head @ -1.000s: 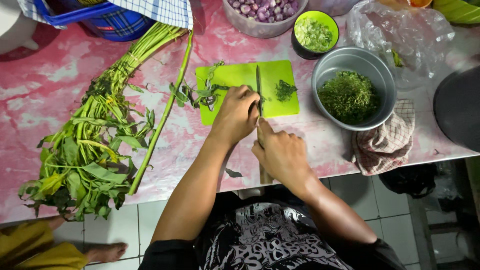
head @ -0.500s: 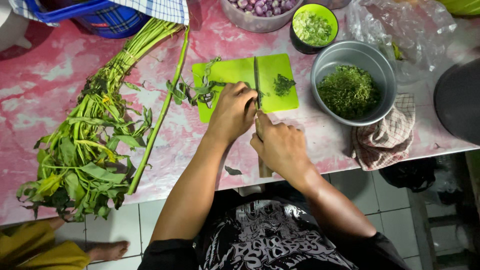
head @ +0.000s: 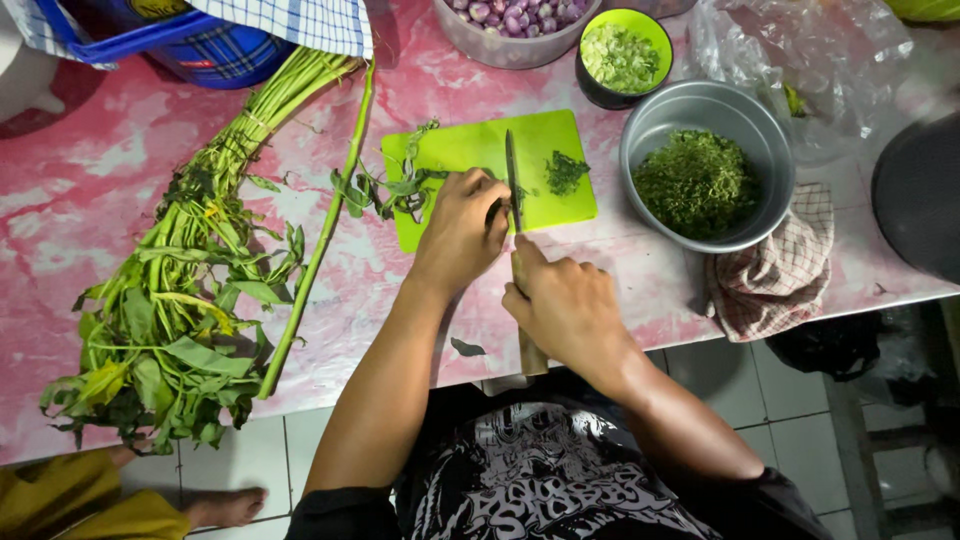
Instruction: The person chops green leafy vegetables with a knife on a cutting board, frequently picking up and adjusting the leaves.
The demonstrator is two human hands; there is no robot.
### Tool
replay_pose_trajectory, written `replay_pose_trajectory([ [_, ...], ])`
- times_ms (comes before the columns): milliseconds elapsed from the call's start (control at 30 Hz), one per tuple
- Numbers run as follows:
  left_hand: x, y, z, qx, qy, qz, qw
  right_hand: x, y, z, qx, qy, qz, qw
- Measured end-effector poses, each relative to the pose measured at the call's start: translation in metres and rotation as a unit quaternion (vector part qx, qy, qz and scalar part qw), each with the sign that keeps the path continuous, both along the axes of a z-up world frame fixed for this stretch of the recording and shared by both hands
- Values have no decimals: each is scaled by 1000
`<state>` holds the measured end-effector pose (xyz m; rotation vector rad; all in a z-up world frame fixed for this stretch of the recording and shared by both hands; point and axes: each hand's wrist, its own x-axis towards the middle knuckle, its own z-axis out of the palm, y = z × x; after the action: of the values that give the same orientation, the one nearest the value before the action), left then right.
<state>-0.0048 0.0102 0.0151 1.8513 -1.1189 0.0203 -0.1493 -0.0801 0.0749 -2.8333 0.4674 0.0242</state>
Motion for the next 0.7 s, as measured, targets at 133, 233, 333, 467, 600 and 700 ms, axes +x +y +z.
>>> replay_pose_trajectory([
  [133, 2, -1, 0, -1, -7, 0, 1000, 11, 2, -6, -13, -6, -11, 1000],
  [233, 1, 0, -1, -8, 0, 5, 1000, 9, -3, -3, 2, -16, -11, 1000],
  [333, 2, -2, -2, -12, -1, 5, 1000, 4, -3, -1, 12, -2, 1, 1000],
  [467, 3, -2, -7, -12, -7, 12, 1000, 8, 2, -9, -3, -13, 5, 1000],
  [600, 1, 0, -7, -27, -7, 7, 1000, 11, -4, -7, -20, -38, 2, 999],
  [700, 2, 0, -5, -31, -19, -3, 999, 5, -4, -1, -1, -9, 7, 1000],
])
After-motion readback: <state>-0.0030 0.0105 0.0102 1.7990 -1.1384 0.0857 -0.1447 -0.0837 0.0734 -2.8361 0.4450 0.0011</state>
